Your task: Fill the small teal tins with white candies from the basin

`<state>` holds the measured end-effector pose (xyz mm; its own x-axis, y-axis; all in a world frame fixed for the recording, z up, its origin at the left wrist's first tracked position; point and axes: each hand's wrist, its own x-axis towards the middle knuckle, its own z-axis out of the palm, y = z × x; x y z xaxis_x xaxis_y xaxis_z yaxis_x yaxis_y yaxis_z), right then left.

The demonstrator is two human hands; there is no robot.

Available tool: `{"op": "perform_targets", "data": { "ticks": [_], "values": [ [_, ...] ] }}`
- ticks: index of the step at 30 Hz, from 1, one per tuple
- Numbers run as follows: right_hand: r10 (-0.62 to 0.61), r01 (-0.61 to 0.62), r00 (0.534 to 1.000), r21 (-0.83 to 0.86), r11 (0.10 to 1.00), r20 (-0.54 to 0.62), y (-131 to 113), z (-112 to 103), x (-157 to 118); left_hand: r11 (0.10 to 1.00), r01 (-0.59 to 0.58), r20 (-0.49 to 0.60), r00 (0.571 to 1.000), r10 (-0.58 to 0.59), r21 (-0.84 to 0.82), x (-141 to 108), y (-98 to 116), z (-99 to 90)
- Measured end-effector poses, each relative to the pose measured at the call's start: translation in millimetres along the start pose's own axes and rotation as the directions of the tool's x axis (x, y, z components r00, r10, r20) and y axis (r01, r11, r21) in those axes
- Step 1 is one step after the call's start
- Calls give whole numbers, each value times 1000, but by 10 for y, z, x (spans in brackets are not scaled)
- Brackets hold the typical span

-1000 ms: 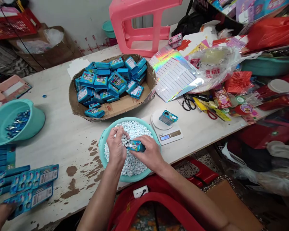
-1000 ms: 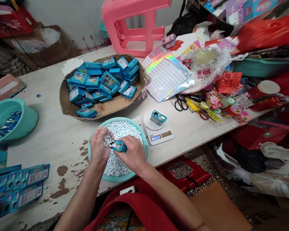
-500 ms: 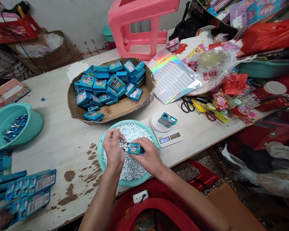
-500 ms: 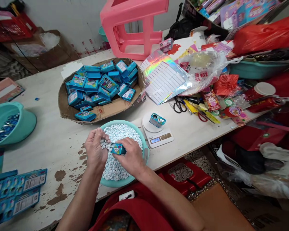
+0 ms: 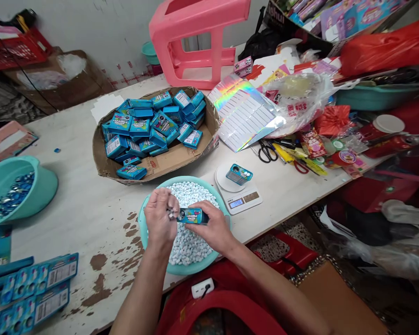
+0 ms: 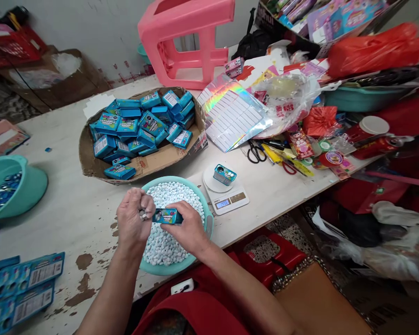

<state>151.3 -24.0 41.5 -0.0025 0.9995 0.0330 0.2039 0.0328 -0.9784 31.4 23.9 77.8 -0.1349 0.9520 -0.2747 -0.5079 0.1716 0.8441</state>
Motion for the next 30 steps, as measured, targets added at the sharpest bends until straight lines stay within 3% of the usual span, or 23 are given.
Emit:
{"op": "perform_targets", "data": {
  "ticks": [4,8,10,13,15,17,21,24,27,30],
  "values": [
    [4,2,999,111,994,-52,26,-202,-85,965,190,-57,977,-203,-180,191,-4,-231],
    [41,-17,989,167,986,-143,26,-601,-441,844,506,-57,851,-522,-179,280,-265,-461],
    [98,-59,965,162,985,-244,97,-840,-690,838,523,-26,846,-532,-155,263,-397,-522],
    [220,-198,887,96,976,-407,374,-1145,-1000,858,498,-55,860,-507,-130,245,-525,-530],
    [302,-313,853,44,949,-426,641,-1248,-1104,842,527,-65,842,-536,-119,270,-576,-494],
    [325,-356,862,-9,934,-388,910,-1248,-1127,840,531,-70,839,-539,-110,318,-615,-442],
    [273,-308,913,-73,949,-303,1245,-1081,-1095,857,509,-86,853,-515,-84,410,-667,-353],
    [218,-259,944,-147,955,-250,1244,-1048,-1095,856,504,-84,854,-514,-120,428,-672,-330],
    [161,-209,966,-240,948,-204,1114,-1186,-972,834,509,-68,844,-532,-212,417,-655,-340],
    [92,-191,930,-253,948,-356,1046,-1367,-562,822,470,-61,856,-513,-322,407,-639,-366]
  ]
}}
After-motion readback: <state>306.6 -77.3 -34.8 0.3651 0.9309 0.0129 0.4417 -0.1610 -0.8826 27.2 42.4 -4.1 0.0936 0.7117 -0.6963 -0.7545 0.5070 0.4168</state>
